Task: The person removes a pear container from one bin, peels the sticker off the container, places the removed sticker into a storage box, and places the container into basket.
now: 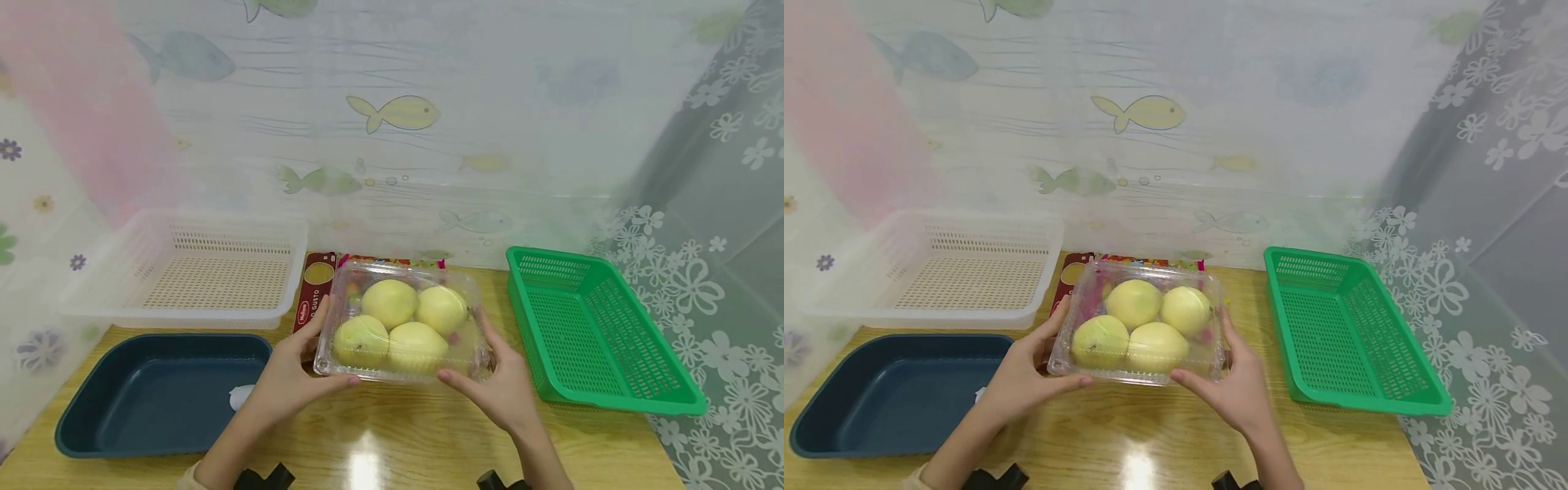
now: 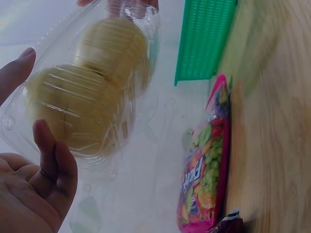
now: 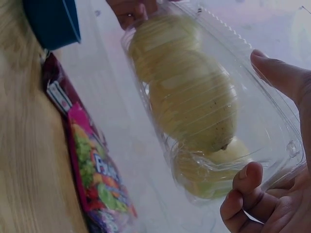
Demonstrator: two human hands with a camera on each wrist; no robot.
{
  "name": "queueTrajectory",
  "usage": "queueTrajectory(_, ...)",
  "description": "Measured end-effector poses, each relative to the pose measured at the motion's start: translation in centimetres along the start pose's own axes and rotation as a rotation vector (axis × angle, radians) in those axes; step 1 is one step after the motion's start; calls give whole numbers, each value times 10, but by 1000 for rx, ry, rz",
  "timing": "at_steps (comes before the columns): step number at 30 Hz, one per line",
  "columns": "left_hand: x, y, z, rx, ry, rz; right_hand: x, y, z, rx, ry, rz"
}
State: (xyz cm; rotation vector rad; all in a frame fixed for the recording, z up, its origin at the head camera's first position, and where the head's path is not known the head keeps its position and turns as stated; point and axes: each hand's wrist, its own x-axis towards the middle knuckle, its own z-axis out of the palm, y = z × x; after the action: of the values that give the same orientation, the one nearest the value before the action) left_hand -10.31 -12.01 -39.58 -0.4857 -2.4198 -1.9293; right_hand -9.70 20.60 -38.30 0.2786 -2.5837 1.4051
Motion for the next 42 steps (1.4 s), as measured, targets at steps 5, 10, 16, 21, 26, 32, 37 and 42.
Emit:
queueTrajectory(5,1,0,-11,60,13,-8,6,-2,6,98,-37,-4)
queueTrajectory(10,1,0,-23,94,15,7,11,-3,13,112,-71,11)
queueTrajectory(16,1,-4,-35,129,1,19,15,-5,21,131,-102,5)
queueTrajectory(21,-1,-8,-47,122,-16,20,18,-9,27,161,-134,2)
queueTrajectory(26,-2,-10,-57,136,-16,13,23,-11,33,167,-152,-27)
queueTrajectory(32,-3,-9,-69,102,-7,24,29,-15,42,213,-179,-31)
queueTrajectory(37,-5,-9,-79,84,-5,45,34,-21,49,196,-181,-44)
queueTrajectory(42,-8,-12,-90,99,1,53,42,-29,58,193,-180,-95)
